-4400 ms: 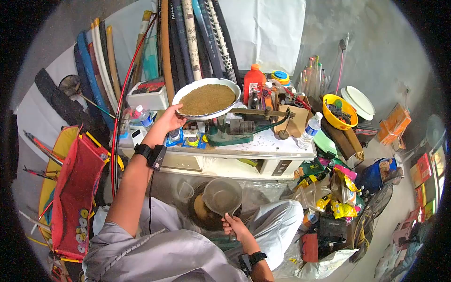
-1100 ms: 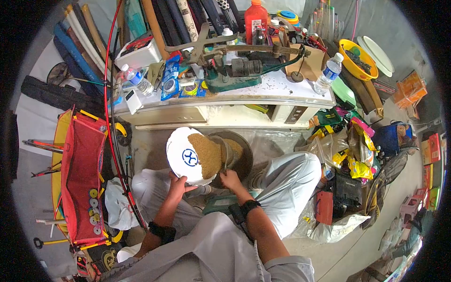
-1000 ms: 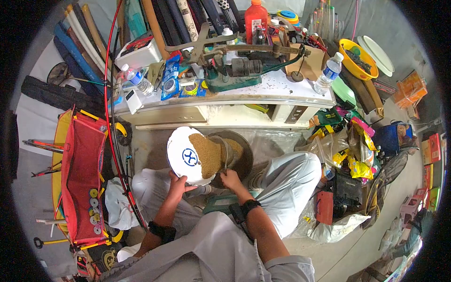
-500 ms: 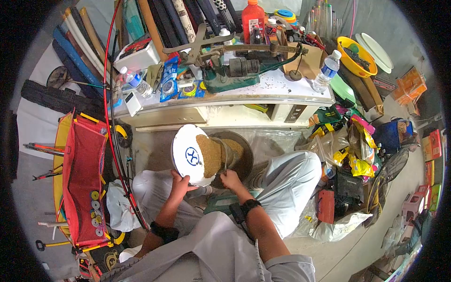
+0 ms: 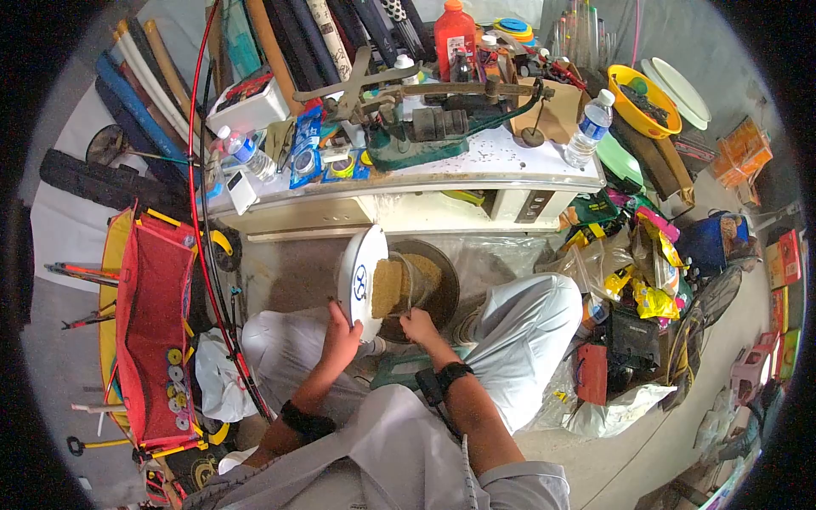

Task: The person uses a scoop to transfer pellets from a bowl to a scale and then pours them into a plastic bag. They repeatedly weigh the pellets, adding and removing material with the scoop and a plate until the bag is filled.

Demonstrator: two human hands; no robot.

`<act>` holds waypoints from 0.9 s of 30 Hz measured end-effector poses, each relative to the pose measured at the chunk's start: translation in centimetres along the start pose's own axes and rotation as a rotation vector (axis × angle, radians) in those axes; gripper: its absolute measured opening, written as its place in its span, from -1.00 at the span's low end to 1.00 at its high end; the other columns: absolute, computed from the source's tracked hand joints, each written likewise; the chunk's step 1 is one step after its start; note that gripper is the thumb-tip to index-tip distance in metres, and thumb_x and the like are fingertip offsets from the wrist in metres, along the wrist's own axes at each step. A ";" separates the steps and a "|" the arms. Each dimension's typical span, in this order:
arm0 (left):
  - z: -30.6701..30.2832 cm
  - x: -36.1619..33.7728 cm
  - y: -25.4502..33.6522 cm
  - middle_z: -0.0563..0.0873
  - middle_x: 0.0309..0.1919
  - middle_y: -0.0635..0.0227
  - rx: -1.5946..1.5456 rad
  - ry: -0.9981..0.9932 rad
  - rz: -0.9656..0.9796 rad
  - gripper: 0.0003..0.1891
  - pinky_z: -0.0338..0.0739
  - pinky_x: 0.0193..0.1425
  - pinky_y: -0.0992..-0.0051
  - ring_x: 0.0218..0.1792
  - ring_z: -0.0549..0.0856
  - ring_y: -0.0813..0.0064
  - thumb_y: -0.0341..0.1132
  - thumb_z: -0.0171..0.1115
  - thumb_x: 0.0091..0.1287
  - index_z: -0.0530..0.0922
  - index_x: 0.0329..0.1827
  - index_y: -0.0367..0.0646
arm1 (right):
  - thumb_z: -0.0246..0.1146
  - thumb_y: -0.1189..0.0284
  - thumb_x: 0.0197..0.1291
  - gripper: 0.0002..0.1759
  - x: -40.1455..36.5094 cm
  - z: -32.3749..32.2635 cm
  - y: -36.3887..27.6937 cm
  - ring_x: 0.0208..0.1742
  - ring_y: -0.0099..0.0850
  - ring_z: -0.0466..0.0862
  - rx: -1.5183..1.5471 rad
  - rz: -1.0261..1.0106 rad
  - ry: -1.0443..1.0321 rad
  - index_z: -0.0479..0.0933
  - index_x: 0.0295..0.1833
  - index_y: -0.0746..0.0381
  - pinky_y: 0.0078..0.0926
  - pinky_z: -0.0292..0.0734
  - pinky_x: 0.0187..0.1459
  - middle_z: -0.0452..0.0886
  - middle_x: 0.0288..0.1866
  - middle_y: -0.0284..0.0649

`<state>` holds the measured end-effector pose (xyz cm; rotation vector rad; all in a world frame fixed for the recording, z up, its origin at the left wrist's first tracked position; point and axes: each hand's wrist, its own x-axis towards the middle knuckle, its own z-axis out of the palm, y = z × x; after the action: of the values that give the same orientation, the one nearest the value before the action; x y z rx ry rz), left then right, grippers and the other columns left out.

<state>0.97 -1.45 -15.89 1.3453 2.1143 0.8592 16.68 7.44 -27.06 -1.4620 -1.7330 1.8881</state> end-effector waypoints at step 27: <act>-19.7 3.9 0.5 0.62 -0.33 0.22 -0.845 0.192 -0.410 -0.63 0.54 -0.22 0.38 -0.33 0.63 0.32 -0.22 0.09 0.01 0.52 -0.16 -0.27 | 0.09 0.39 0.18 -0.71 0.7 -0.8 0.5 -0.73 -0.45 0.43 0.347 0.022 -0.079 0.37 -0.54 0.33 -0.46 0.35 -0.68 0.44 -0.67 -0.25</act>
<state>-13.85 -2.62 -2.34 0.3938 1.7114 1.4902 17.13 8.29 -27.73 -1.2947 -1.3326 2.1515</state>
